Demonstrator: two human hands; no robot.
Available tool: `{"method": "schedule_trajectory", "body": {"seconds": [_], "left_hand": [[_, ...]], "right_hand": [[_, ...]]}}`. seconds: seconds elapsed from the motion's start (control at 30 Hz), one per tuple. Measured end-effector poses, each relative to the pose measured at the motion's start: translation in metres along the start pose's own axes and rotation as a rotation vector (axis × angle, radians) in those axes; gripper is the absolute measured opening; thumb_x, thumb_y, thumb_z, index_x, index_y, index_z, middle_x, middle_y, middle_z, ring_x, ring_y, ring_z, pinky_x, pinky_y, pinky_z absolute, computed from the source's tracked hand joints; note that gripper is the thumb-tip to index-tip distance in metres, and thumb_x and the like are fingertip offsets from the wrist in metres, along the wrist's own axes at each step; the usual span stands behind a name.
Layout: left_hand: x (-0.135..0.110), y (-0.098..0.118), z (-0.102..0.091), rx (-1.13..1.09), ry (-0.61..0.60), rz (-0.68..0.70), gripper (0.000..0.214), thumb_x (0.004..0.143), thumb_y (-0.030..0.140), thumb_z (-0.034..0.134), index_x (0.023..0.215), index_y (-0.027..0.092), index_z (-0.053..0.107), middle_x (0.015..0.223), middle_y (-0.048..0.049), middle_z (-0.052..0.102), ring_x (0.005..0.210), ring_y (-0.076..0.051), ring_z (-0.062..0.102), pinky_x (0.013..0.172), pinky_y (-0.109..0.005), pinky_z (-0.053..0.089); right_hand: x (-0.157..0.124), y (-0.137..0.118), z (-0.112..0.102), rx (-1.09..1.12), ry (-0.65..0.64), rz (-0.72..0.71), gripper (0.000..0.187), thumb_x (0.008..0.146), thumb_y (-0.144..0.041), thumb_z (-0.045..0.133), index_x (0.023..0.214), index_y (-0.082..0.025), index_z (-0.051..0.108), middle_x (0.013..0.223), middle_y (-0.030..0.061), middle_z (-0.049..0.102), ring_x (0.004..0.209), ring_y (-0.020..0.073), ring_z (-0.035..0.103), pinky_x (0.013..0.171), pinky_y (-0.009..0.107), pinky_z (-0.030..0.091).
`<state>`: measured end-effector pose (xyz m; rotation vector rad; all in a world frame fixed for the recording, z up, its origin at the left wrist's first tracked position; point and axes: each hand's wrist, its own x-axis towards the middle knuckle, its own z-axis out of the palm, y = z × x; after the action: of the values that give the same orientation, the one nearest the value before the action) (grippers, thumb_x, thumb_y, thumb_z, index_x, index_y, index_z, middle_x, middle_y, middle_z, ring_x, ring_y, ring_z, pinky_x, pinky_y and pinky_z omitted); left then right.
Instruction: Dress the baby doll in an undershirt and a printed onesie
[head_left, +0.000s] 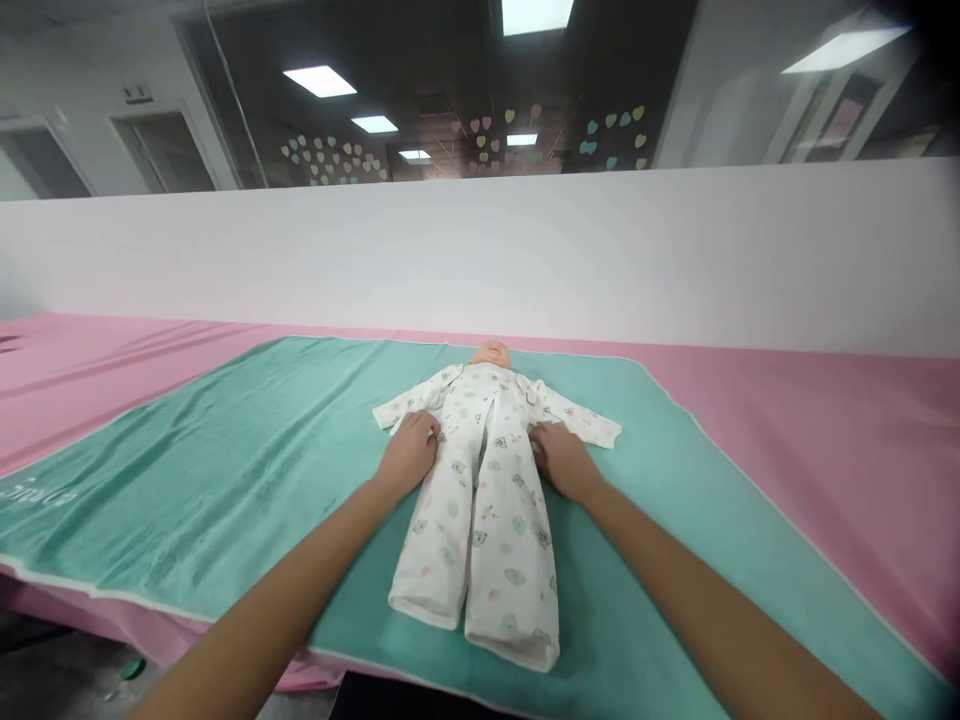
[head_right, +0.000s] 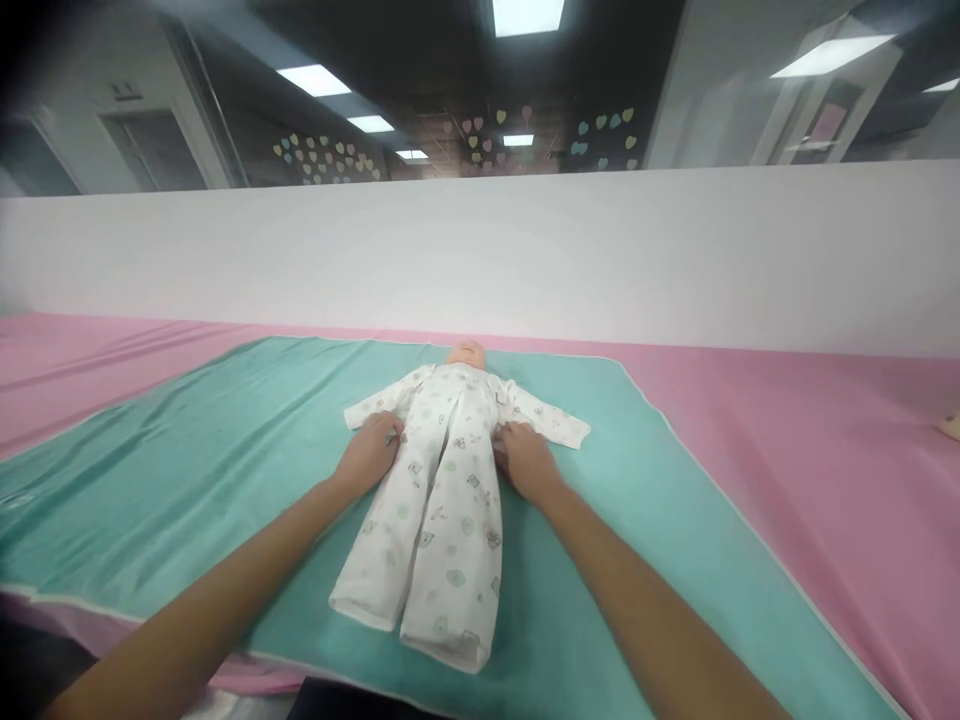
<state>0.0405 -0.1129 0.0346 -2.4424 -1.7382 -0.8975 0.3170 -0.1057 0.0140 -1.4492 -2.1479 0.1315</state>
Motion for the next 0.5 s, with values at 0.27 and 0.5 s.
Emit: {"method": "schedule_trajectory", "body": {"seconds": [0.27, 0.5], "left_hand": [[0.029, -0.018, 0.043, -0.033, -0.203, 0.247, 0.042, 0.085, 0.031, 0.049, 0.124, 0.018, 0.055, 0.132, -0.0105, 0.051, 0.124, -0.029, 0.039, 0.105, -0.04, 0.031], [0.02, -0.004, 0.032, -0.194, -0.227, 0.238, 0.05, 0.085, 0.039, 0.047, 0.132, 0.024, 0.047, 0.137, -0.0046, 0.048, 0.131, -0.025, 0.034, 0.108, -0.037, 0.03]], "right_hand": [[0.003, 0.002, 0.026, -0.032, -0.039, -0.268, 0.038, 0.081, -0.025, 0.05, 0.117, -0.021, 0.059, 0.124, 0.0114, 0.056, 0.122, 0.0287, 0.042, 0.108, 0.048, 0.023], [0.006, -0.021, 0.027, 0.301, -0.015, 0.091, 0.034, 0.081, -0.034, 0.05, 0.11, -0.019, 0.06, 0.113, 0.0104, 0.062, 0.102, 0.0286, 0.056, 0.087, 0.045, 0.047]]}}
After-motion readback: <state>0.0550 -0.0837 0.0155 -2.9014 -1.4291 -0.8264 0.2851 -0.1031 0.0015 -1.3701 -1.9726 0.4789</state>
